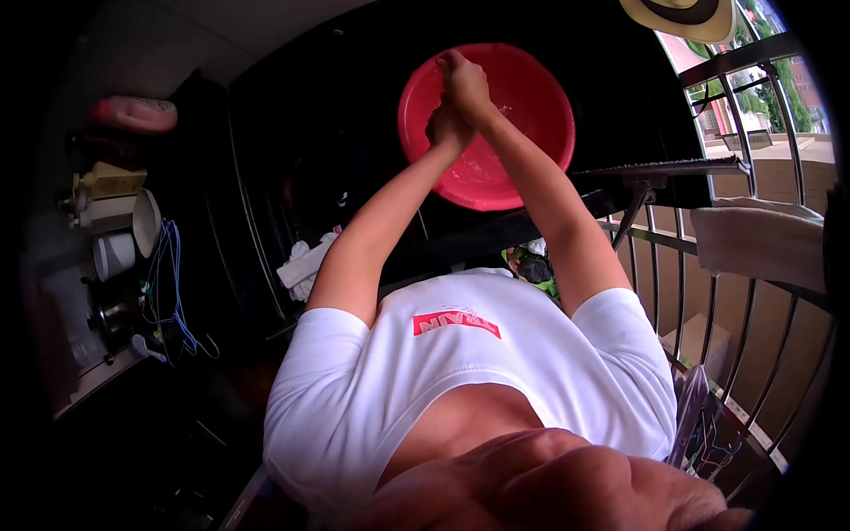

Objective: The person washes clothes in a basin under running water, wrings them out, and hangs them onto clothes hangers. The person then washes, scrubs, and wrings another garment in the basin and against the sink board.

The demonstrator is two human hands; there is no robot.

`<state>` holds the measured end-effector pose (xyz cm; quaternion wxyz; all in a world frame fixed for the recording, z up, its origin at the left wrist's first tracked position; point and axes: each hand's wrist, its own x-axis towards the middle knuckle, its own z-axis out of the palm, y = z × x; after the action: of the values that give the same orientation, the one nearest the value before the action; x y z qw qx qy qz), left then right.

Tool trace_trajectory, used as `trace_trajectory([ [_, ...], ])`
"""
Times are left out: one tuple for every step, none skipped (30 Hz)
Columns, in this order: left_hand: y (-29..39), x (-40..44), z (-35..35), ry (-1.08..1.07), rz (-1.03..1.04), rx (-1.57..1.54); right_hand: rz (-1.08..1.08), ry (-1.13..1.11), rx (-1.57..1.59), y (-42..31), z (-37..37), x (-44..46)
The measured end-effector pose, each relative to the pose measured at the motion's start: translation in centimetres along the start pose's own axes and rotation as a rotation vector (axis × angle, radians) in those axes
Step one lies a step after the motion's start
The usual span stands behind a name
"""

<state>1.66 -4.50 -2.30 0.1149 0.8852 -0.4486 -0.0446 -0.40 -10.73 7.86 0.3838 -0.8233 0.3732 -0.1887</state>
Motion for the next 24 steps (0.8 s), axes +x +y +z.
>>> trace_trajectory([
  [-0.2, -0.4, -0.3, 0.041, -0.037, -0.076, 0.009, -0.013, 0.031, -0.2, -0.3, 0.1],
  [-0.2, -1.0, -1.6, 0.085, -0.071, -0.154, 0.021, -0.028, 0.062, -0.2, -0.5, 0.1],
  [0.4, -1.6, -5.2, -0.014, -0.09, -0.438, 0.12, -0.13, 0.136, 0.1, -0.7, 0.8],
  [0.5, -1.8, -7.3, -0.109, -0.11, -0.72, 0.123, -0.323, 0.32, 1.1, -1.5, 1.7],
  [0.2, -1.7, -6.3, -0.188, -0.099, -1.03, 0.158, -0.517, 0.494, 2.1, -2.3, 2.6],
  [0.3, -1.7, -7.4, -0.171, -0.103, -1.032, 0.174, -0.752, 0.864, 2.4, -4.1, 2.8],
  [0.8, -2.2, -9.5, -0.524, -0.205, -1.553, 0.091, -0.827, 1.092, 2.9, -4.7, 2.5],
  [1.4, -2.7, -11.4, -0.905, -0.299, -2.058, 0.008, -0.901, 1.319, 3.4, -4.7, 2.1],
  [2.2, -3.2, -12.5, -0.922, -0.268, -2.24, 0.016, -0.871, 1.493, 4.0, -3.9, 1.9],
  [3.2, -3.6, -13.3, -0.938, -0.228, -2.423, -0.046, -0.891, 1.739, 3.5, -3.5, 0.9],
  [3.9, -3.9, -13.7, -0.959, -0.171, -2.555, -0.161, -0.859, 1.845, 1.4, -3.4, -0.6],
  [4.6, -4.2, -13.9, -0.978, -0.109, -2.687, -0.275, -0.825, 1.948, -0.7, -3.6, -1.5],
  [5.0, -4.4, -13.8, -1.019, 0.018, -2.814, -0.265, -0.843, 1.941, -1.5, -3.5, -1.5],
  [5.1, -4.4, -14.3, -0.996, 0.018, -2.83, -0.48, -0.865, 2.039, -2.0, -3.4, -1.6],
  [5.1, -4.6, -14.8, -1.057, 0.163, -2.858, -0.697, -0.874, 2.131, -2.1, -3.2, -1.9],
  [5.2, -4.9, -15.5, -1.117, 0.31, -2.876, -0.842, -1.017, 2.123, -1.4, -2.8, -0.9],
  [5.3, -5.2, -16.3, -1.136, 0.381, -2.902, -0.854, -1.012, 2.036, -2.0, -3.5, -0.6],
  [5.1, -5.4, -17.2, -1.119, 0.38, -2.913, -0.866, -1.007, 1.947, -3.1, -4.8, -0.3],
  [4.5, -5.7, -18.3, -1.109, 0.355, -2.815, -0.779, -0.959, 1.92, -3.5, -5.9, -0.3],
  [3.9, -6.0, -19.3, -1.099, 0.329, -2.719, -0.691, -0.911, 1.888, -4.0, -6.9, -0.7],
  [3.5, -6.1, -20.3, -1.087, 0.224, -2.548, -0.604, -0.841, 1.756, -5.0, -8.1, -1.4],
  [3.2, -6.1, -20.9, -1.074, 0.223, -2.562, -0.528, -0.754, 1.635, -6.3, -9.2, -2.4],
  [2.8, -5.9, -21.3, -1.113, 0.152, -2.323, -0.453, -0.749, 1.524, -7.5, -10.2, -3.3],
  [2.5, -5.8, -21.4, -1.136, 0.081, -2.084, -0.382, -0.746, 1.413, -8.4, -10.9, -3.8],
])
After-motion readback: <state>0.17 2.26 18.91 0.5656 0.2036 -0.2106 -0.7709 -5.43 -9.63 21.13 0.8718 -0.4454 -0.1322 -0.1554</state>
